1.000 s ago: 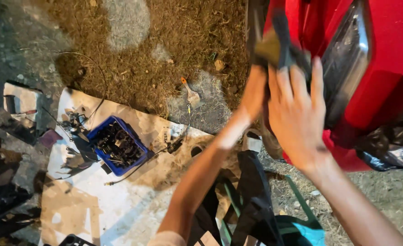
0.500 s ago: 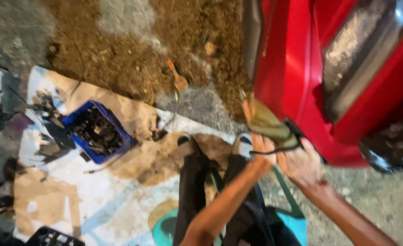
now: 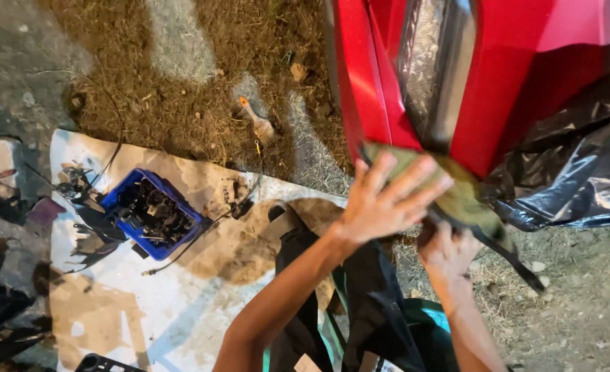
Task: The person cleans a red motorcycle by wiping the rear tire and body panels with a cloth. They spray a cleaning solution onto the footrest area and scrub it with a brush, then wipe the front fairing and handlebars with the cloth.
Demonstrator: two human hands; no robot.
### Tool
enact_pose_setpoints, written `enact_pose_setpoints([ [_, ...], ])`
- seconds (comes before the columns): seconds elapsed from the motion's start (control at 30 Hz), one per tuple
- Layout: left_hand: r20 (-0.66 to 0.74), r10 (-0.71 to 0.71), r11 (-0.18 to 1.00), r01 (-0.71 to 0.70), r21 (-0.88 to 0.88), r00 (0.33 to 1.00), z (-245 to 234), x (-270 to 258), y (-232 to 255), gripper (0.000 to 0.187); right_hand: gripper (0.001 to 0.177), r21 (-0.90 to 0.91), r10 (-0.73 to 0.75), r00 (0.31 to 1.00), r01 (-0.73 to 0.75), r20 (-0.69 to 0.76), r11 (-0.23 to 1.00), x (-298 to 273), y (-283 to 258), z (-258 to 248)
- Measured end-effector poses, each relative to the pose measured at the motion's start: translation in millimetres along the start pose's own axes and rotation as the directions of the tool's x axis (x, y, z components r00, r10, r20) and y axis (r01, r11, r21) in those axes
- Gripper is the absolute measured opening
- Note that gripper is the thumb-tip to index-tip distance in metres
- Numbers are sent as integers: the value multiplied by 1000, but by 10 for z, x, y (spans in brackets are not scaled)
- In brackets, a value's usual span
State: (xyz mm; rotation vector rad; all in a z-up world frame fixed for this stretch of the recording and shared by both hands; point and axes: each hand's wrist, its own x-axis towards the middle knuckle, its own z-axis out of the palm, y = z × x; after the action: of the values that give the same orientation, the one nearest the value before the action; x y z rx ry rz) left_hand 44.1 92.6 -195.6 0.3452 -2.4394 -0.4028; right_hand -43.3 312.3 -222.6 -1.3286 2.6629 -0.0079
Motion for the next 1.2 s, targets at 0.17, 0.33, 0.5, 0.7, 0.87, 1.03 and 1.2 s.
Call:
enact_pose_setpoints([
  [0.17,96,85,984,-99,151,992,206,-79,415,66,48,-13,58,886,-72,-459,997,-40,-85,-225],
  [0.33,123,-35,999,31,31,992,347,-33,690,51,46,360,421,748,-258,-513,897,23,109,174],
  [0.5,116,43,995,-32,-91,992,666,-365,766,42,60,528,512,720,-236,-469,816,-556,747,1569],
  [0.7,217,207,945,-252,208,954,266,239,1058,55,69,504,449,739,-172,-502,846,-924,1400,2179],
  [0.87,593,422,793,-596,125,686,961,359,1696,63,79,486,353,795,-85,-493,870,-245,2142,1279],
  [1.03,637,381,816,-568,109,670,780,669,1648,64,67,213,194,921,-126,-337,969,-664,1801,1547],
  [1.2,214,158,982,-176,69,964,552,-205,1113,62,43,-274,43,999,-44,-11,961,-933,1252,2084],
])
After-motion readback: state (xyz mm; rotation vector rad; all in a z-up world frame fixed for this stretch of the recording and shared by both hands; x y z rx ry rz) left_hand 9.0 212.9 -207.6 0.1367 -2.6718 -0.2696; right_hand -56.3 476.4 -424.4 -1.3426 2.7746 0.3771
